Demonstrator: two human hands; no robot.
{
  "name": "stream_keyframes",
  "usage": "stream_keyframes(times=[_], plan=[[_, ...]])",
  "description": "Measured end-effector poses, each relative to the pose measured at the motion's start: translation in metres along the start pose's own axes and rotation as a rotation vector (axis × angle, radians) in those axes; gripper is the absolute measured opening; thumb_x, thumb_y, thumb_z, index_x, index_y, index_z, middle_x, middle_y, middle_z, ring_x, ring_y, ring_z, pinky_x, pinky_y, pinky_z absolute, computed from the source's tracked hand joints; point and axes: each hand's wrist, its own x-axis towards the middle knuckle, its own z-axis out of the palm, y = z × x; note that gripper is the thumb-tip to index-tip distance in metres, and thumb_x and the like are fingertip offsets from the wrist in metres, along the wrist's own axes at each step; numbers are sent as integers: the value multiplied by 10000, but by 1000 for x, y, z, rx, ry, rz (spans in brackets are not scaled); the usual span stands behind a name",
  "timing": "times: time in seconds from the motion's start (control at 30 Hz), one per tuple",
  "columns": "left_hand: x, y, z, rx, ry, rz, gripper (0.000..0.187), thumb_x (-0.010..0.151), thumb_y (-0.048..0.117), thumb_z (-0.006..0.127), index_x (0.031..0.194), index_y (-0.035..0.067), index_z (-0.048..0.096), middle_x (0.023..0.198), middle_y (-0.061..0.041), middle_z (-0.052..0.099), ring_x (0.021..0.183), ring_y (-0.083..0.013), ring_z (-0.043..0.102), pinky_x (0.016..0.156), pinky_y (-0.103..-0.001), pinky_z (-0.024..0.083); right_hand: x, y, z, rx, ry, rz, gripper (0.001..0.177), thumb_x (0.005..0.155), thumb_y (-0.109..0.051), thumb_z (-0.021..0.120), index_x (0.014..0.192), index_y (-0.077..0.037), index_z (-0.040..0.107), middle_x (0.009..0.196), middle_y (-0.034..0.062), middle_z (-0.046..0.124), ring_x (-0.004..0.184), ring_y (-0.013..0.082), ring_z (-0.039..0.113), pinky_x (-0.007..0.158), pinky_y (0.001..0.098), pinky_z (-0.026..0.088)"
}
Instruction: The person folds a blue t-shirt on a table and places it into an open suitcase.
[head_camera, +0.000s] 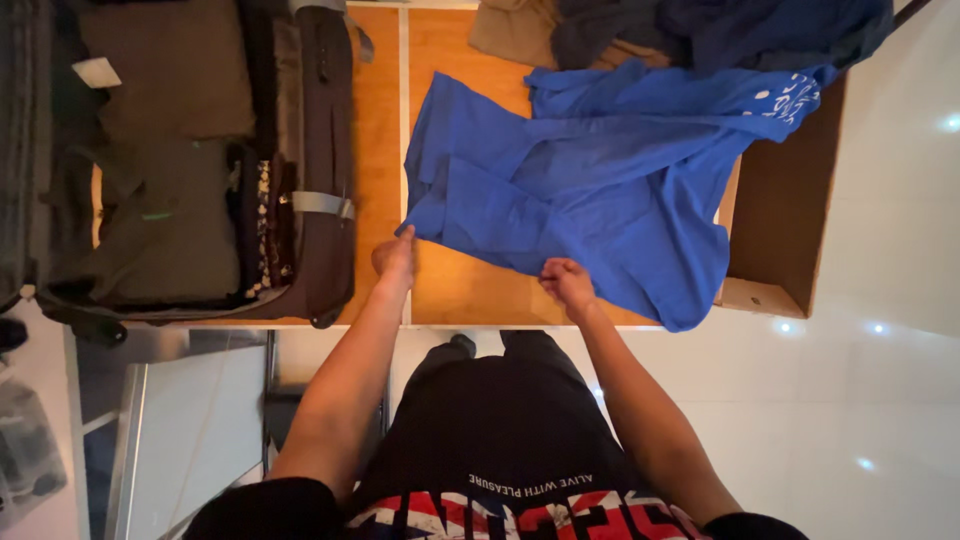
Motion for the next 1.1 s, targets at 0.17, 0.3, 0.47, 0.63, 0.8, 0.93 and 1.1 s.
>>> stream_keyframes(times=[0.17, 0.3, 0.47, 0.63, 0.8, 0.93, 1.1], plan=[[8, 0, 11, -119, -107, 199, 223, 818, 133, 828, 853, 78, 615, 732, -58, 604, 550, -151, 552, 475, -315, 435, -4, 15, -5, -111, -36, -4, 145, 927, -81, 607, 1031, -16, 685, 827, 65, 698, 665, 134, 632, 545, 260, 467], [7, 2, -4, -247, -97, 422, 198, 831, 104, 808, 928, 24, 655, 815, -70, 701, 633, -148, 681, 572, -296, 575, -9, 16, -8, -223, 15, -75, 177, 898, -83, 669, 1055, -6, 694, 865, 50, 708, 718, 109, 636, 642, 239, 512], [-15, -17, -59, 326, 233, 495, 256, 858, 196, 813, 1005, 27, 689, 904, -148, 736, 795, -287, 713, 720, -401, 566, -23, 21, -14, -317, 13, -104, 201, 907, -120, 674, 1075, -11, 694, 860, 53, 711, 720, 117, 633, 656, 252, 515], [-49, -45, -101, 619, 357, 480, 280, 911, 254, 743, 1089, 46, 687, 1026, -192, 736, 970, -387, 707, 871, -458, 534, -44, 34, -12, -508, 11, -96, 214, 888, -123, 713, 1067, -8, 699, 848, 58, 701, 743, 132, 646, 686, 283, 526], [-97, -46, -105, 671, 401, 742, 663, 778, 246, 823, 1310, -11, 523, 1300, -283, 575, 1247, -454, 526, 1080, -504, 416, -70, 54, -16, -365, 90, -181, 168, 918, -117, 653, 1015, 10, 704, 846, 81, 725, 739, 147, 660, 699, 294, 544], [-149, -20, -87, 785, 236, 732, 762, 776, 277, 815, 1400, 4, 474, 1393, -280, 481, 1334, -464, 430, 1117, -538, 362, -94, 71, -35, -136, 340, -98, 144, 941, -182, 614, 981, -56, 672, 869, 41, 712, 719, 149, 655, 655, 308, 515], [-178, -4, -57, 801, 77, 1119, 806, 753, 238, 820, 1423, 0, 441, 1497, -294, 366, 1390, -470, 322, 1120, -609, 251, -117, 78, -73, 205, 476, -41, 213, 943, -228, 625, 1103, -89, 651, 983, 83, 654, 795, 207, 646, 679, 336, 514]])
